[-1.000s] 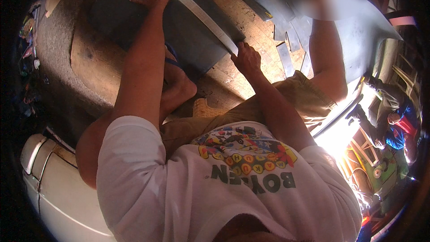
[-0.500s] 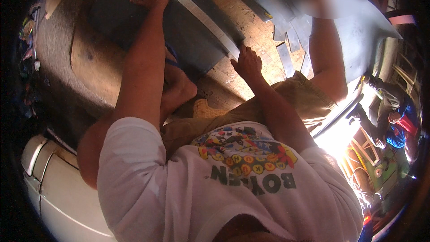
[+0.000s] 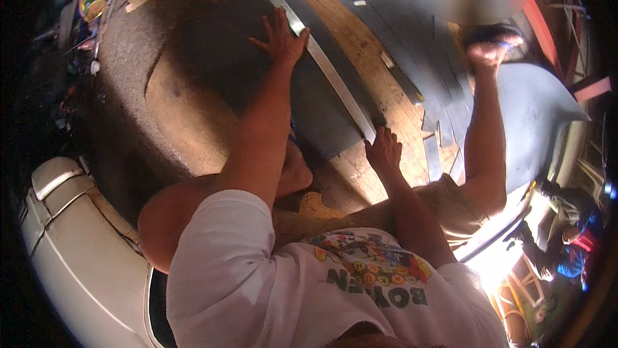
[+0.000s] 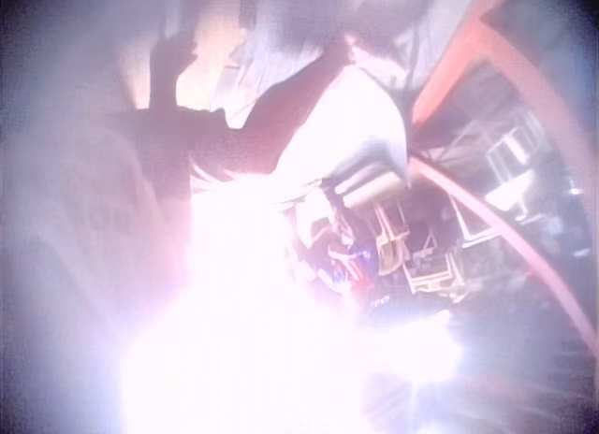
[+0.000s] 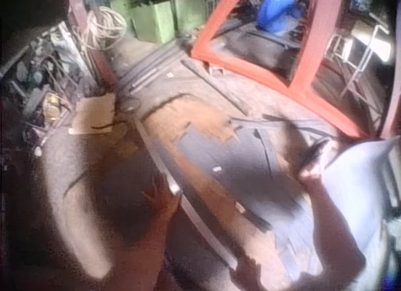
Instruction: The person sits on the floor and uses a utility knife to cut a long strip from a large sheet of gray material. They repeatedly measure, mark, and cut sections, then lift and reposition the cut pieces.
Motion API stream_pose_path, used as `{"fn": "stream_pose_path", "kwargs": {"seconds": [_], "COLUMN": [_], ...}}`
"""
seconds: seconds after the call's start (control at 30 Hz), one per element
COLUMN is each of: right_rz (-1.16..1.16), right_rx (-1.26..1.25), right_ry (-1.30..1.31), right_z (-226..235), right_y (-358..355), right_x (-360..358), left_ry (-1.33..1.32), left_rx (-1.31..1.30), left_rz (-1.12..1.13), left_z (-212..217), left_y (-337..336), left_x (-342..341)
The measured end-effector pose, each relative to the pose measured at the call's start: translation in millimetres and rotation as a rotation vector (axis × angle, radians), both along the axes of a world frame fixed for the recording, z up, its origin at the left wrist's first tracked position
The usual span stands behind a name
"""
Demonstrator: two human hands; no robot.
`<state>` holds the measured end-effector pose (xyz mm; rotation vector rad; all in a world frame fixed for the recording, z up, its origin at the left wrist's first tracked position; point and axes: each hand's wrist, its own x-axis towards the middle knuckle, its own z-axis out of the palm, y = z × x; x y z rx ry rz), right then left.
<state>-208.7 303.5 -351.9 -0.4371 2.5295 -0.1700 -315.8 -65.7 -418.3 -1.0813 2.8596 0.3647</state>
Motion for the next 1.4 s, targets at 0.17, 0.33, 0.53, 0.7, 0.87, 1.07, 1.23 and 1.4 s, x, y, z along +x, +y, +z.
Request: {"fn": "stream_pose_path", "kwargs": {"seconds": [0.17,0.33,0.53,0.7,0.87,1.07,1.23,1.4], "right_rz": [0.049,0.047,0.031,0.041,0.021,-0.001,-0.013,0.007], "right_rx": [-0.021,-0.056,-0.115,-0.166,-0.130,-0.148,-0.127,-0.115], "right_ry": [0.000,0.054,0.060,0.146,0.037,0.023,0.009,0.018], "right_z": [-14.4,-12.1,-22.9,-24.0,-23.8,-22.9,-28.1,-22.9], "right_y": [-0.2,5.2,8.9,12.8,11.2,10.5,9.3,7.5], "right_x": [4.5,8.4,6.9,10.3,6.3,5.1,3.1,6.2], "left_ry": [0.031,0.119,0.174,0.174,0.173,0.123,0.130,0.096], "left_rx": [-0.020,-0.061,-0.025,-0.025,-0.029,-0.025,-0.137,-0.090], "left_rz": [0.020,0.022,0.006,-0.013,-0.035,-0.058,-0.045,-0.006], "left_z": [-7.5,-21.5,-51.7,-38.1,-38.6,-36.7,-26.9,-18.9], "left_y": [-5.5,0.2,-17.6,-8.8,-11.7,-13.9,-14.3,-6.2], "left_x": [9.5,4.8,11.9,8.3,11.4,9.9,5.8,9.0]}}
